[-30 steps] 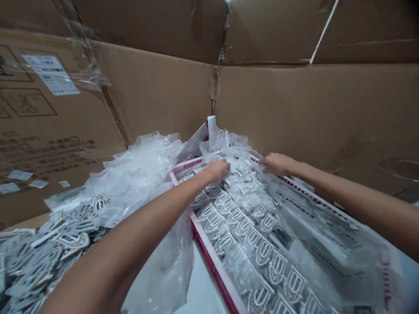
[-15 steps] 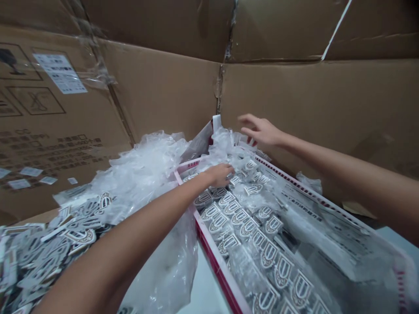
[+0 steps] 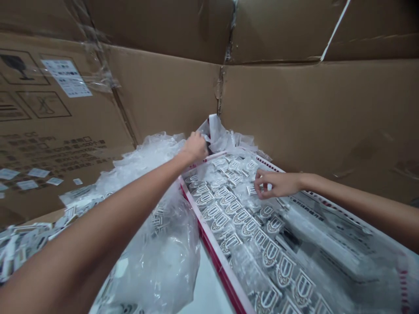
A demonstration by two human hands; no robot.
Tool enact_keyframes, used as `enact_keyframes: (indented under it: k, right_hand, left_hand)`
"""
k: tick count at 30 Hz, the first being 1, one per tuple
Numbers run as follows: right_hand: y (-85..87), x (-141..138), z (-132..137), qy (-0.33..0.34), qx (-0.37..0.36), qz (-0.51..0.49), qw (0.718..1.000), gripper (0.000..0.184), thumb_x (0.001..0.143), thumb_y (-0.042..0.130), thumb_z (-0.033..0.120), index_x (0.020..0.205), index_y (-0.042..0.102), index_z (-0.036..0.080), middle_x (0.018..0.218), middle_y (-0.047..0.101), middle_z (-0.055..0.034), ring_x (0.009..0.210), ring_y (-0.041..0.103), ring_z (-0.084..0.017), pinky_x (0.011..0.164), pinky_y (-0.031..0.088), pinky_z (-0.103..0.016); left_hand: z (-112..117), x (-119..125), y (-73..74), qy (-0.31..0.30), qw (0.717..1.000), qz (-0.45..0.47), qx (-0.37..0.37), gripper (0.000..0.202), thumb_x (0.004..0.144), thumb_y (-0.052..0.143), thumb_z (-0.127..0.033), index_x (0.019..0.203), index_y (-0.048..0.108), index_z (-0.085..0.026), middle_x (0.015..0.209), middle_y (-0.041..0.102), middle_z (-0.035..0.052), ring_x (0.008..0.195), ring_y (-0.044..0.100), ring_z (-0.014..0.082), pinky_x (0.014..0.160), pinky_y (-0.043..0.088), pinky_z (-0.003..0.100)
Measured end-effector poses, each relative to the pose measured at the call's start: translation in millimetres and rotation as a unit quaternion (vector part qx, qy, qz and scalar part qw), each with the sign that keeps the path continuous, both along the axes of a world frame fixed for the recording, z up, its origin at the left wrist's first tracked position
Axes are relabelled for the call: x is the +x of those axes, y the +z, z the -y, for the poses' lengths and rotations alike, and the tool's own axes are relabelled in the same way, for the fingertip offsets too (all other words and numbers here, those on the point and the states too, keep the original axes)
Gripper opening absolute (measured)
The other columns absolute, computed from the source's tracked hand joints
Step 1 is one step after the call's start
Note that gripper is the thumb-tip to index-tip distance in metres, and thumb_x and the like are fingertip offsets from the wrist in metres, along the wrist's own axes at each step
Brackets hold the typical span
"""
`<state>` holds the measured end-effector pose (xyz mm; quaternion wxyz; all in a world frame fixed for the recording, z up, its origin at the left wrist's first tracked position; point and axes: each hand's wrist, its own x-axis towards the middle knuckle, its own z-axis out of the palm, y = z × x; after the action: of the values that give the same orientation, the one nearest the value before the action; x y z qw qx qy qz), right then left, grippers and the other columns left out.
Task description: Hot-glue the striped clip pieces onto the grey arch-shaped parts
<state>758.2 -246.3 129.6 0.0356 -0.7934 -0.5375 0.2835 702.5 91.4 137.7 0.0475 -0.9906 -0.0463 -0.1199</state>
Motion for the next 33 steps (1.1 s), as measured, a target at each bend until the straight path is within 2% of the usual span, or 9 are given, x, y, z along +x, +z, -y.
enact_keyframes:
  k: [3, 7, 10, 14, 18, 23, 26, 29, 33]
  right_hand:
    - [-2.9, -16.6, 3.4, 0.032, -0.058, -0.052, 0.996, 0.027, 0.086, 0.074, 0.046, 0.098, 0.083, 0.024, 0.117, 0.073, -0.0098, 0.097, 0.071, -0.026, 0.088, 0.057, -0.036]
    - [-10.2, -20.9, 2.4, 0.016, -0.073, -0.048, 0.996, 0.039, 0.075, 0.083, 0.053, 0.096, 0.085, 0.020, 0.120, 0.073, -0.0131, 0.097, 0.070, -0.030, 0.086, 0.055, -0.039]
    - [7.4, -5.4, -6.9, -0.026, -0.052, -0.042, 0.997, 0.045, 0.084, 0.074, 0.062, 0.086, 0.083, 0.018, 0.088, 0.074, -0.0088, 0.074, 0.066, -0.022, 0.071, 0.051, -0.033]
    - [49.2, 22.7, -33.6, -0.138, 0.085, 0.018, 0.987, 0.060, 0.095, 0.060, 0.073, 0.077, 0.077, 0.017, 0.061, 0.055, 0.0001, 0.056, 0.044, -0.013, 0.056, 0.033, -0.029]
    - [69.8, 40.9, -67.6, -0.238, 0.208, 0.060, 0.947, 0.059, 0.097, 0.059, 0.070, 0.083, 0.076, 0.016, 0.056, 0.047, 0.0031, 0.052, 0.037, -0.011, 0.053, 0.028, -0.029]
    - [70.0, 47.4, -99.6, -0.260, 0.248, 0.037, 0.933, 0.046, 0.096, 0.071, 0.056, 0.079, 0.076, 0.014, 0.061, 0.060, -0.0018, 0.053, 0.049, -0.012, 0.054, 0.037, -0.028]
    - [66.9, 47.1, -106.6, -0.258, 0.253, 0.039, 0.932, 0.038, 0.094, 0.075, 0.049, 0.078, 0.077, 0.015, 0.065, 0.065, -0.0031, 0.056, 0.055, -0.013, 0.057, 0.043, -0.028]
    - [63.0, 44.7, -102.2, -0.248, 0.238, 0.030, 0.938, 0.038, 0.096, 0.073, 0.046, 0.076, 0.077, 0.014, 0.065, 0.067, -0.0046, 0.057, 0.058, -0.014, 0.058, 0.048, -0.028]
    - [56.5, 34.7, -83.8, -0.208, 0.180, -0.035, 0.961, 0.047, 0.096, 0.068, 0.057, 0.081, 0.079, 0.014, 0.074, 0.073, -0.0088, 0.064, 0.066, -0.017, 0.062, 0.055, -0.030]
  left_hand:
    - [-40.0, -15.0, 7.3, 0.046, 0.998, -0.034, 0.005, 0.057, 0.101, 0.052, -0.044, 0.141, 0.062, -0.005, 0.147, 0.060, 0.0254, 0.145, 0.045, 0.0392, 0.121, 0.035, 0.050]
    - [-73.9, -33.5, 2.3, 0.053, 0.984, -0.169, -0.016, 0.047, 0.101, 0.060, -0.055, 0.124, 0.072, -0.015, 0.124, 0.075, 0.0128, 0.120, 0.067, 0.0280, 0.113, 0.046, 0.050]
    - [-81.3, -42.2, -0.1, 0.061, 0.977, -0.201, -0.028, 0.048, 0.104, 0.056, -0.058, 0.119, 0.074, -0.017, 0.120, 0.076, 0.0122, 0.110, 0.071, 0.0274, 0.102, 0.054, 0.050]
    - [-66.1, -46.5, 5.9, 0.061, 0.992, -0.112, -0.006, 0.058, 0.107, 0.036, -0.052, 0.125, 0.072, -0.011, 0.139, 0.066, 0.0256, 0.133, 0.058, 0.0446, 0.108, 0.045, 0.057]
    - [-29.0, -48.7, 1.4, -0.055, 0.995, -0.085, 0.004, 0.054, 0.095, 0.059, -0.051, 0.138, 0.064, -0.018, 0.153, 0.056, 0.0193, 0.143, 0.049, 0.0418, 0.115, 0.041, 0.051]
    - [4.6, -55.6, -34.2, -0.178, 0.968, -0.176, -0.016, 0.063, 0.076, 0.081, -0.040, 0.136, 0.067, -0.028, 0.141, 0.068, 0.0088, 0.120, 0.066, 0.0302, 0.098, 0.053, 0.036]
    - [6.1, -58.1, -49.2, -0.181, 0.965, -0.189, -0.024, 0.041, 0.077, 0.075, -0.024, 0.118, 0.077, -0.025, 0.124, 0.077, 0.0098, 0.106, 0.072, 0.0287, 0.092, 0.053, 0.036]
    - [-0.3, -53.9, -45.3, -0.174, 0.965, -0.190, -0.046, 0.025, 0.079, 0.067, -0.015, 0.097, 0.082, -0.024, 0.105, 0.081, 0.0064, 0.096, 0.074, 0.0254, 0.086, 0.053, 0.033]
    - [-9.1, -40.7, -25.4, -0.144, 0.970, -0.177, -0.083, 0.030, 0.085, 0.065, -0.019, 0.111, 0.080, -0.023, 0.112, 0.081, 0.0051, 0.102, 0.074, 0.0234, 0.090, 0.052, 0.031]
